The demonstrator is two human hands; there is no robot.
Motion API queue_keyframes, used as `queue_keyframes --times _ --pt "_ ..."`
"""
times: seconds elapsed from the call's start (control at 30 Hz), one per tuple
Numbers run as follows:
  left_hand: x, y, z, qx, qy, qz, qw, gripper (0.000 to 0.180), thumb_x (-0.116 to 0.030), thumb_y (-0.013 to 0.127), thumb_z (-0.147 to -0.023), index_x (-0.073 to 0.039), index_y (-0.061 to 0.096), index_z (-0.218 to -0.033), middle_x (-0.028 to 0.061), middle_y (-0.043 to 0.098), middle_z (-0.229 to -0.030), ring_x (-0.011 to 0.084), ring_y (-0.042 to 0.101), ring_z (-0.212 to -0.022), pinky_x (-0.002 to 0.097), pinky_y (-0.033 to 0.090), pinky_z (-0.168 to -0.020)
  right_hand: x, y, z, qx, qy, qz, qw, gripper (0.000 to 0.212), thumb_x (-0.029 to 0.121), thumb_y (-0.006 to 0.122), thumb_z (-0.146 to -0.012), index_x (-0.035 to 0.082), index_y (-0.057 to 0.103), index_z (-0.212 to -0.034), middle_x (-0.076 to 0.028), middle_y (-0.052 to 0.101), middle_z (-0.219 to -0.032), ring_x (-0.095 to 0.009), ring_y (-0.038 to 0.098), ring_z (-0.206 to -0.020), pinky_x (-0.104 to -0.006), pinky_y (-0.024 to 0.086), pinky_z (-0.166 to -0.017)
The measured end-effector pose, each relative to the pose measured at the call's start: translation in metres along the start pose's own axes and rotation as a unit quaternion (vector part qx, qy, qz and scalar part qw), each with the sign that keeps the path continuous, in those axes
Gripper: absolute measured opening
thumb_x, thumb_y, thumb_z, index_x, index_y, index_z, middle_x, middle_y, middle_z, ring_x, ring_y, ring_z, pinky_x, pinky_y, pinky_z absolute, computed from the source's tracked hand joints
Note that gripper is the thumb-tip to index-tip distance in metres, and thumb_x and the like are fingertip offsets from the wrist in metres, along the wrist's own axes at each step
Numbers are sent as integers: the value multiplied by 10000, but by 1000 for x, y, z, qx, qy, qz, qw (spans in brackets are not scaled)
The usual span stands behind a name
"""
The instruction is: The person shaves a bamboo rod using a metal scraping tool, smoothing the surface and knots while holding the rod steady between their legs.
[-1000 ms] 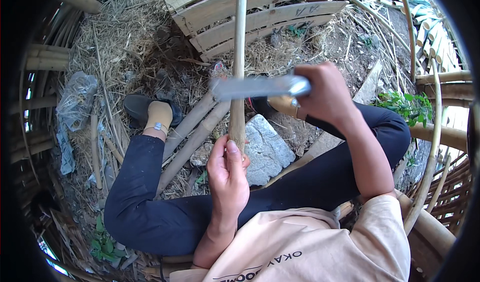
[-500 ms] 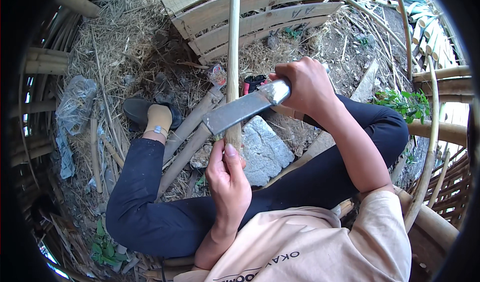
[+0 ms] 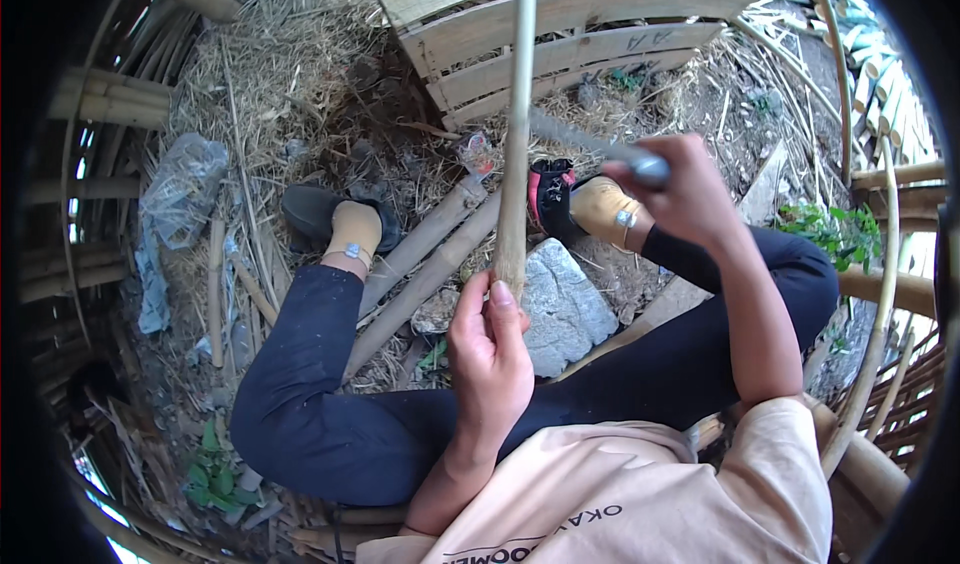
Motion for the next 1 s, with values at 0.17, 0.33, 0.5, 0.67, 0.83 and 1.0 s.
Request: queue_keyframes --times 0.17,0.33,0.5,0.67,0.83,1.0 --pt "-1 -15 1 -41 -41 -6 998 266 -222 468 -1093 17 584 -1073 4 504 -698 73 474 -615 257 426 -579 35 51 12 143 -36 119 982 168 121 755 -635 74 726 -793 -161 675 -707 -364 680 -712 -455 534 -681" --pt "-12 5 11 -21 42 -154 987 286 -235 421 -1103 -10 551 -983 -19 430 -670 52 396 -570 240 320 -507 18 39 4 87 -50 154 983 110 149 722 -660 91 726 -753 -158 687 -695 -374 692 -683 -467 562 -687" --pt "1 24 9 24 13 -118 993 309 -253 413 -1109 -25 550 -952 -37 438 -642 30 368 -551 229 284 -490 -13 12 -30 7 -4 142 990 185 169 717 -709 97 785 -865 -192 713 -780 -391 702 -764 -459 575 -760" --pt "24 31 11 65 -39 -25 997 278 -267 424 -1110 -41 572 -1041 -70 431 -640 -3 312 -512 196 226 -452 -20 -6 -38 -15 33 137 990 177 141 722 -774 22 771 -895 -219 706 -779 -386 702 -751 -448 574 -769" --pt "22 27 9 54 -74 11 996 286 -289 414 -1113 -49 568 -1088 -84 407 -644 -18 293 -496 173 211 -434 -13 22 -16 43 70 48 996 173 165 739 -819 8 766 -885 -225 699 -739 -374 704 -681 -440 573 -717" --pt "27 13 -4 26 -69 24 997 282 -289 409 -1113 -60 568 -1064 -93 379 -640 -21 288 -502 172 196 -433 18 59 1 139 -33 104 984 209 120 711 -676 76 770 -871 -188 704 -736 -364 716 -734 -473 582 -754"
Point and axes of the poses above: each hand's wrist, its own z-axis away from the middle knuckle, its own y-axis out of the palm, x = y × z, the point moved 9 cm from there along -z, towards the middle knuckle
